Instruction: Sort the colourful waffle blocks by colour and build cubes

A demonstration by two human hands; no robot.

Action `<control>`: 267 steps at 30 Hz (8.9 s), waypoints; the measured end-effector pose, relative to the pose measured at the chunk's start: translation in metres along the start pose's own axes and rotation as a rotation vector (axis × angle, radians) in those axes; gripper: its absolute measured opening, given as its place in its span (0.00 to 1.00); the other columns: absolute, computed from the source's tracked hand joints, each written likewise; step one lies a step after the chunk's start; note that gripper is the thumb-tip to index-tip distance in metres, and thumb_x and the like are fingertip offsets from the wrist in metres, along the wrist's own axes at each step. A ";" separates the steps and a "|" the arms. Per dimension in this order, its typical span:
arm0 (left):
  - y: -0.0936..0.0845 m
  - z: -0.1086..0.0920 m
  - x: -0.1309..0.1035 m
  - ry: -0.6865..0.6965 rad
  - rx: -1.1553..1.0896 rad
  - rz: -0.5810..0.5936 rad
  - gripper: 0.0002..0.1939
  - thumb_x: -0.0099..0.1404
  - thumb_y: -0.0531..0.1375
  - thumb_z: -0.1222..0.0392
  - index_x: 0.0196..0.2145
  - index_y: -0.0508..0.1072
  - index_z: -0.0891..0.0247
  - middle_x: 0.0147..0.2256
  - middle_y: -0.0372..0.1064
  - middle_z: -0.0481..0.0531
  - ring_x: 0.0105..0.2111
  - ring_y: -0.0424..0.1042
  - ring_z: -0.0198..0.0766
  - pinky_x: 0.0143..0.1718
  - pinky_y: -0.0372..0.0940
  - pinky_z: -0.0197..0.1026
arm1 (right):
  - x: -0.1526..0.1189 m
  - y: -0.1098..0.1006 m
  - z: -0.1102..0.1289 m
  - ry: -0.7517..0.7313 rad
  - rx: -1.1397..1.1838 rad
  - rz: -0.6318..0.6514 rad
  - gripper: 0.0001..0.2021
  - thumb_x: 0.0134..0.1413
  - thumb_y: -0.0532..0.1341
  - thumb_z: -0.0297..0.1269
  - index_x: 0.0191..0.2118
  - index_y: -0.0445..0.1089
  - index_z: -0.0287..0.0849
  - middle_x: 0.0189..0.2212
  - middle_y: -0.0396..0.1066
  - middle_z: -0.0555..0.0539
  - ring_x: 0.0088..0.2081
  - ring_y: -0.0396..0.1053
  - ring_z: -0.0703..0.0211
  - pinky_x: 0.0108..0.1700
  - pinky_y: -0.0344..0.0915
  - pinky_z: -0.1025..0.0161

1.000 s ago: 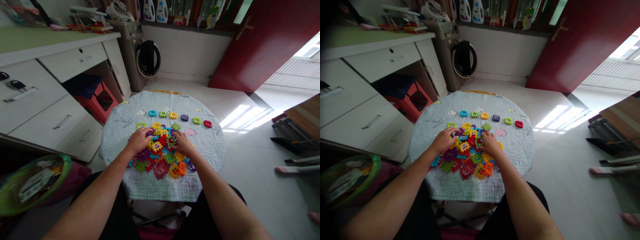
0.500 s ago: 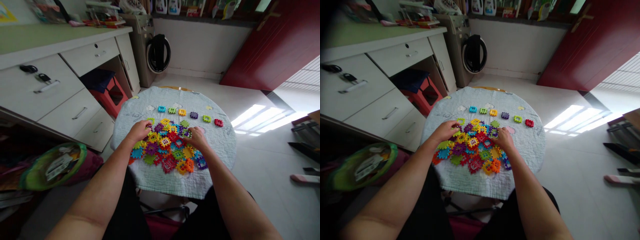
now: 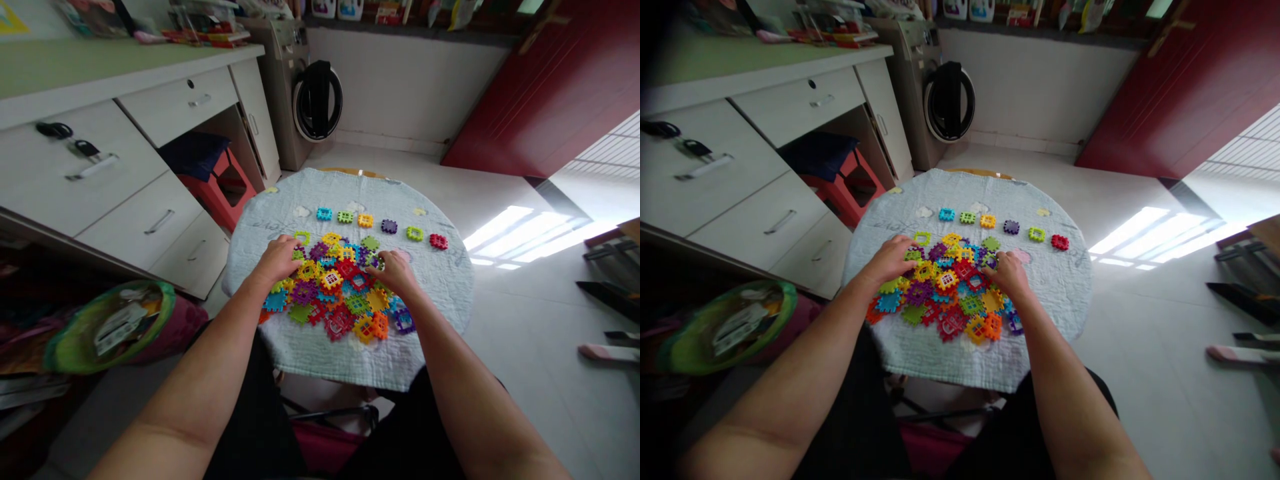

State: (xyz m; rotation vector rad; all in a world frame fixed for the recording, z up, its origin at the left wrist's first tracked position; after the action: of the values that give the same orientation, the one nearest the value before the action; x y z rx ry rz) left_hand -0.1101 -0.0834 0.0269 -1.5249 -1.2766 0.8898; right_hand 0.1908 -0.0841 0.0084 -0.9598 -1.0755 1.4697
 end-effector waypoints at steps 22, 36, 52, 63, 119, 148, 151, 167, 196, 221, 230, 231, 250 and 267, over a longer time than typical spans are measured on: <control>-0.003 -0.007 0.006 0.105 -0.311 0.027 0.31 0.48 0.60 0.68 0.53 0.67 0.62 0.50 0.67 0.56 0.50 0.68 0.44 0.53 0.62 0.46 | -0.008 -0.006 0.015 -0.145 0.178 -0.059 0.21 0.47 0.66 0.40 0.47 0.66 0.40 0.42 0.66 0.43 0.40 0.66 0.56 0.45 0.61 0.61; 0.007 0.000 0.006 0.056 -0.280 0.109 0.27 0.52 0.59 0.66 0.51 0.68 0.64 0.48 0.70 0.57 0.47 0.71 0.44 0.50 0.65 0.43 | -0.008 0.001 0.021 -0.226 0.210 0.019 0.25 0.45 0.64 0.32 0.51 0.63 0.39 0.45 0.64 0.42 0.44 0.66 0.55 0.49 0.61 0.61; 0.010 -0.013 0.013 -0.064 -0.237 -0.135 0.15 0.52 0.56 0.71 0.38 0.74 0.63 0.37 0.68 0.54 0.36 0.70 0.40 0.43 0.66 0.42 | -0.013 -0.003 0.035 -0.352 0.399 -0.080 0.23 0.46 0.63 0.31 0.51 0.63 0.42 0.45 0.64 0.42 0.42 0.67 0.55 0.46 0.65 0.57; 0.018 -0.044 0.004 -0.237 -1.188 -0.002 0.17 0.48 0.64 0.65 0.38 0.73 0.65 0.36 0.72 0.51 0.33 0.71 0.35 0.36 0.67 0.39 | -0.020 -0.007 0.056 -0.390 0.527 -0.171 0.23 0.48 0.64 0.34 0.52 0.63 0.42 0.49 0.64 0.40 0.50 0.65 0.52 0.51 0.65 0.53; 0.026 -0.067 0.002 -0.369 -1.543 0.252 0.16 0.45 0.68 0.70 0.34 0.74 0.67 0.31 0.74 0.52 0.31 0.72 0.34 0.35 0.65 0.37 | -0.007 -0.007 0.079 -0.390 0.341 -0.039 0.20 0.45 0.64 0.34 0.47 0.64 0.42 0.39 0.65 0.45 0.42 0.65 0.54 0.45 0.64 0.59; -0.024 0.008 0.015 -0.598 -1.687 -0.294 0.14 0.45 0.64 0.66 0.33 0.73 0.64 0.34 0.72 0.49 0.32 0.69 0.31 0.34 0.63 0.34 | 0.215 0.030 0.045 -0.128 -0.180 0.096 0.28 0.41 0.69 0.42 0.51 0.68 0.38 0.48 0.64 0.35 0.50 0.61 0.44 0.50 0.58 0.56; -0.023 0.008 0.015 -0.607 -1.693 -0.287 0.13 0.46 0.64 0.66 0.33 0.73 0.64 0.34 0.72 0.49 0.32 0.69 0.31 0.34 0.63 0.34 | 0.215 0.033 0.044 -0.119 -0.179 0.106 0.27 0.42 0.69 0.42 0.50 0.68 0.38 0.48 0.63 0.34 0.50 0.61 0.43 0.49 0.59 0.55; -0.023 0.009 0.017 -0.425 -1.356 -0.212 0.13 0.50 0.62 0.63 0.36 0.73 0.64 0.36 0.72 0.52 0.34 0.70 0.34 0.37 0.64 0.37 | 0.107 -0.021 0.014 -0.111 0.061 -0.107 0.27 0.48 0.64 0.41 0.54 0.64 0.38 0.50 0.62 0.37 0.53 0.60 0.44 0.55 0.56 0.52; -0.002 0.009 0.014 0.055 -0.385 0.237 0.08 0.51 0.59 0.62 0.31 0.68 0.62 0.24 0.64 0.44 0.24 0.64 0.35 0.27 0.56 0.36 | -0.088 0.028 0.086 -0.364 0.014 0.171 0.22 0.53 0.62 0.38 0.55 0.66 0.52 0.62 0.50 0.41 0.62 0.46 0.41 0.59 0.50 0.46; -0.003 -0.029 0.014 -0.025 -0.887 0.081 0.09 0.59 0.56 0.56 0.36 0.61 0.61 0.23 0.60 0.42 0.23 0.60 0.31 0.26 0.55 0.35 | -0.047 -0.002 0.032 -0.070 0.149 -0.022 0.16 0.54 0.56 0.30 0.50 0.69 0.41 0.47 0.68 0.41 0.48 0.65 0.52 0.52 0.60 0.58; -0.016 -0.020 0.008 -0.003 -0.995 0.147 0.12 0.51 0.63 0.58 0.30 0.64 0.63 0.37 0.70 0.50 0.38 0.69 0.35 0.40 0.63 0.39 | -0.048 -0.008 0.034 -0.062 0.210 -0.026 0.14 0.55 0.56 0.31 0.48 0.69 0.40 0.46 0.69 0.42 0.48 0.66 0.54 0.52 0.60 0.59; -0.017 -0.016 0.008 -0.007 -0.971 0.156 0.12 0.51 0.63 0.58 0.30 0.64 0.63 0.36 0.70 0.49 0.37 0.69 0.35 0.39 0.63 0.38 | -0.048 -0.008 0.034 -0.063 0.214 -0.027 0.14 0.55 0.57 0.31 0.47 0.69 0.40 0.46 0.69 0.42 0.48 0.66 0.54 0.52 0.60 0.59; 0.008 0.005 0.015 -0.002 -0.037 0.161 0.23 0.52 0.61 0.64 0.48 0.69 0.62 0.48 0.68 0.58 0.50 0.66 0.49 0.52 0.59 0.45 | -0.046 -0.025 0.008 -0.039 0.285 -0.165 0.13 0.52 0.57 0.33 0.44 0.70 0.43 0.41 0.69 0.44 0.43 0.68 0.54 0.48 0.62 0.56; 0.024 -0.029 0.020 0.120 -0.100 0.179 0.26 0.50 0.56 0.71 0.48 0.71 0.61 0.46 0.70 0.55 0.45 0.69 0.44 0.48 0.62 0.42 | -0.048 -0.026 0.010 -0.067 0.322 -0.153 0.12 0.52 0.58 0.33 0.43 0.70 0.43 0.41 0.69 0.44 0.42 0.68 0.56 0.48 0.63 0.57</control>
State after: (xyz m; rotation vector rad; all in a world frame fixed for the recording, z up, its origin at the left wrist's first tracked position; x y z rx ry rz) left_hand -0.0720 -0.0700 0.0139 -1.7664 -1.1249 0.8436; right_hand 0.1952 -0.1312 0.0377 -0.5929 -0.9033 1.4990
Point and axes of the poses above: each hand's wrist, its own x-axis towards the middle knuckle, its own y-axis out of the palm, z = x × y, the point moved 3 cm from there along x, towards the middle knuckle
